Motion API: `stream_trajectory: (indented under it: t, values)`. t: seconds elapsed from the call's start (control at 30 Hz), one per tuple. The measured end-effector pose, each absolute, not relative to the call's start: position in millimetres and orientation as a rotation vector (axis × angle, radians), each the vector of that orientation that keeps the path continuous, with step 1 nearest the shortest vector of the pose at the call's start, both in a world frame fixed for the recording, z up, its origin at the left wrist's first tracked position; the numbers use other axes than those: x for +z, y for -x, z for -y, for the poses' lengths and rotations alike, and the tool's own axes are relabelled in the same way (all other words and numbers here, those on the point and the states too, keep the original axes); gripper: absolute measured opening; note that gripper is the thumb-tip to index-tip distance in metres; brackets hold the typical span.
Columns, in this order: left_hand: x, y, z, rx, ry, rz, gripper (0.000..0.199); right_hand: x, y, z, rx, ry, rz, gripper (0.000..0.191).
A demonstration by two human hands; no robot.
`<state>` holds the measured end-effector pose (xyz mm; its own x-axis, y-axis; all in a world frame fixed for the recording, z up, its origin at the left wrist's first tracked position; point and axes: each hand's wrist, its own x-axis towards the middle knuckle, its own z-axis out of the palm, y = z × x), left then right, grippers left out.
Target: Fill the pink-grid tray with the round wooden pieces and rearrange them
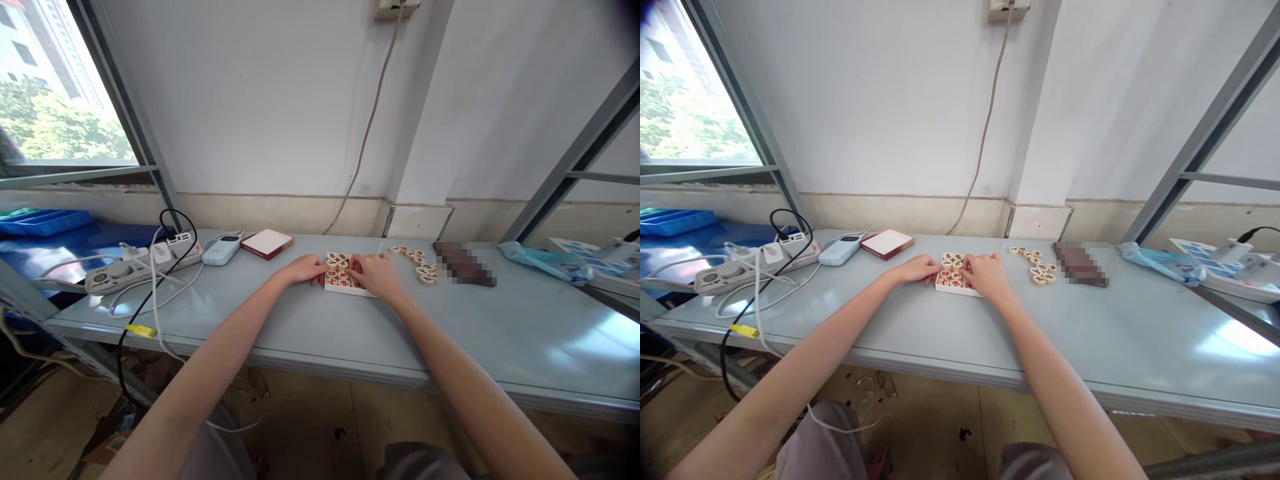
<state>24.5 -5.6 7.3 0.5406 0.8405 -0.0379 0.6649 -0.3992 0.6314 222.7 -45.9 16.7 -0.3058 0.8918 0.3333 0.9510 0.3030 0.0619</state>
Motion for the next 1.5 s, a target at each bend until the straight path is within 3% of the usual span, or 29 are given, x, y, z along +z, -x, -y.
stream_trajectory:
  t: [0.3, 0.5, 0.8, 1.0, 1.23, 1.5]
  values:
    - [8, -24, 7, 0.388, -2.215, -1.208, 0.048, 22, -233, 44, -0.274, 1.729, 2.250, 0.024]
    - [5, -25, 4, 0.382, -2.175, -1.196, 0.047, 27, -277, 46, -0.650, 2.316, 1.773, 0.027]
    - [4, -24, 4, 0.386, -2.156, -1.179, 0.042, 31, -293, 47, -0.442, 2.644, 1.657, 0.035]
    - [3, -24, 2, 0.369, -2.192, -1.189, 0.042, 27, -293, 48, -0.570, 2.429, 1.815, 0.028]
    - [7, -24, 6, 0.364, -2.192, -1.180, 0.041, 27, -282, 39, -0.228, 2.320, 1.893, 0.019]
    - [11, -25, 8, 0.367, -2.209, -1.181, 0.040, 34, -260, 38, 0.019, 1.716, 1.833, 0.035]
